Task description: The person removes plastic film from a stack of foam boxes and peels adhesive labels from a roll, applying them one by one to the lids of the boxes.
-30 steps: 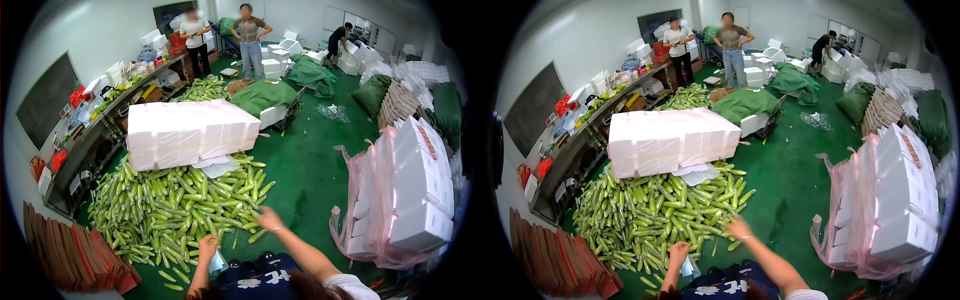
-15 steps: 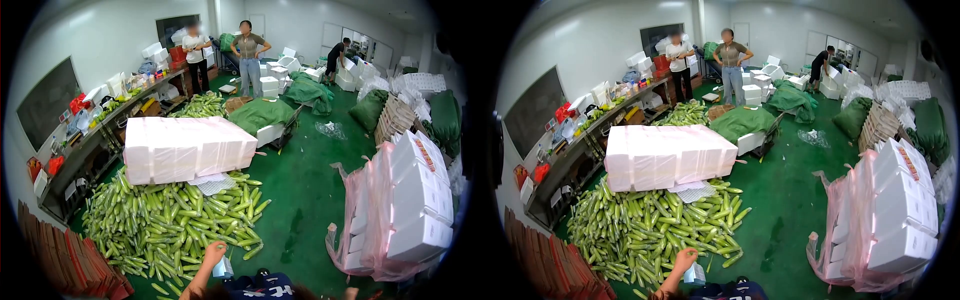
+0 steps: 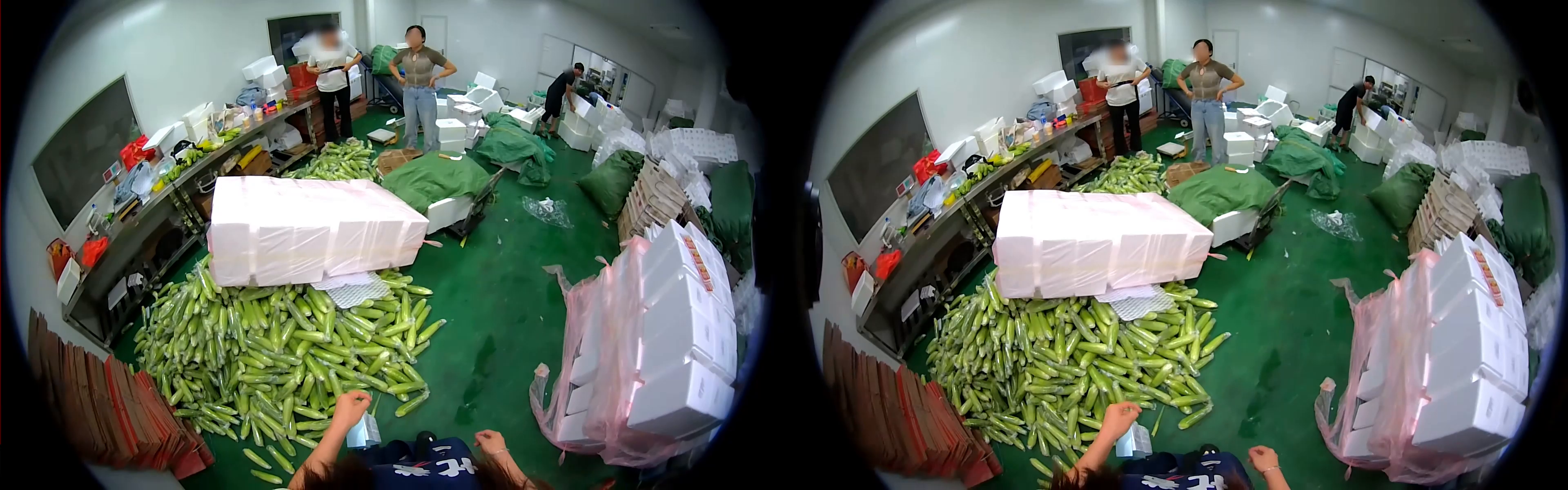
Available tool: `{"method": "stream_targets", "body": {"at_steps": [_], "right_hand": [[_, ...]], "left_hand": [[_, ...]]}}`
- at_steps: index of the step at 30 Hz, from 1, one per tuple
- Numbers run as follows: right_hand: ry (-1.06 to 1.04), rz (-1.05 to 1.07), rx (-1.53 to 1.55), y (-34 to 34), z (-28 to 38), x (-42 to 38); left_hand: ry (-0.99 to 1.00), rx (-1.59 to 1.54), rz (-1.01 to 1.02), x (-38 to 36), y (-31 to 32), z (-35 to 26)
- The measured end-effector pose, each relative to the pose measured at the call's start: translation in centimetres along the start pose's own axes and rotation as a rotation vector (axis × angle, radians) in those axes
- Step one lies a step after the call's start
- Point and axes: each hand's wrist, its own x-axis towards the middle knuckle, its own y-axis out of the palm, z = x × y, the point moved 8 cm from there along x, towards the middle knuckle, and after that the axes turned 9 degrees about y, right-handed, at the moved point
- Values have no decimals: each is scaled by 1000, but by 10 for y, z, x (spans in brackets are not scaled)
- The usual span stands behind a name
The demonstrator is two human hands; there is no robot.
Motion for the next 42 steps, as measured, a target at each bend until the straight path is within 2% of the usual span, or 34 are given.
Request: {"method": "stream_targets", "body": {"at_steps": [1,3,5,7,11,15,17,18,20,21,22,24,25,28,30,31,37,42], "right_hand": [[83,-71,-48,-10,-11,4],[158,-23,-87,-10,-76,24],[128,230,-246,-1,-133,28],[281,188,-263,-8,-146,4],[311,111,-198,-11,-126,-11],[275,71,-117,-6,-89,-20],[254,47,-78,-1,-69,-20],[216,40,-59,1,-51,-19],[4,41,-117,13,-37,0],[-205,41,-171,19,-18,0],[-207,41,-172,19,-17,1],[-66,51,-25,12,12,-22],[-68,52,-26,14,0,-13],[-176,68,-163,16,-15,-3],[31,57,-530,13,-43,-1],[83,56,-543,12,-52,-1],[105,12,-382,6,-80,14],[60,8,-326,11,-72,21]], "left_hand": [[10,-1,-5,1,0,2],[-31,31,-14,-3,-1,8],[-5,38,-39,2,-1,12],[4,65,-25,-3,2,18],[48,36,-13,-2,5,12],[-3,59,47,-6,8,1],[-26,-26,69,-9,10,3],[-27,-28,66,-10,10,4],[-30,-7,86,-13,11,8],[-30,-8,84,-14,10,10],[-23,5,89,-15,11,12],[-15,18,92,-16,10,10],[-16,35,72,-18,8,6],[-15,50,33,-22,7,12],[-11,49,16,-23,5,11],[-17,35,11,-24,5,12],[-42,51,40,-22,9,13],[-57,52,85,-22,14,15]]}}
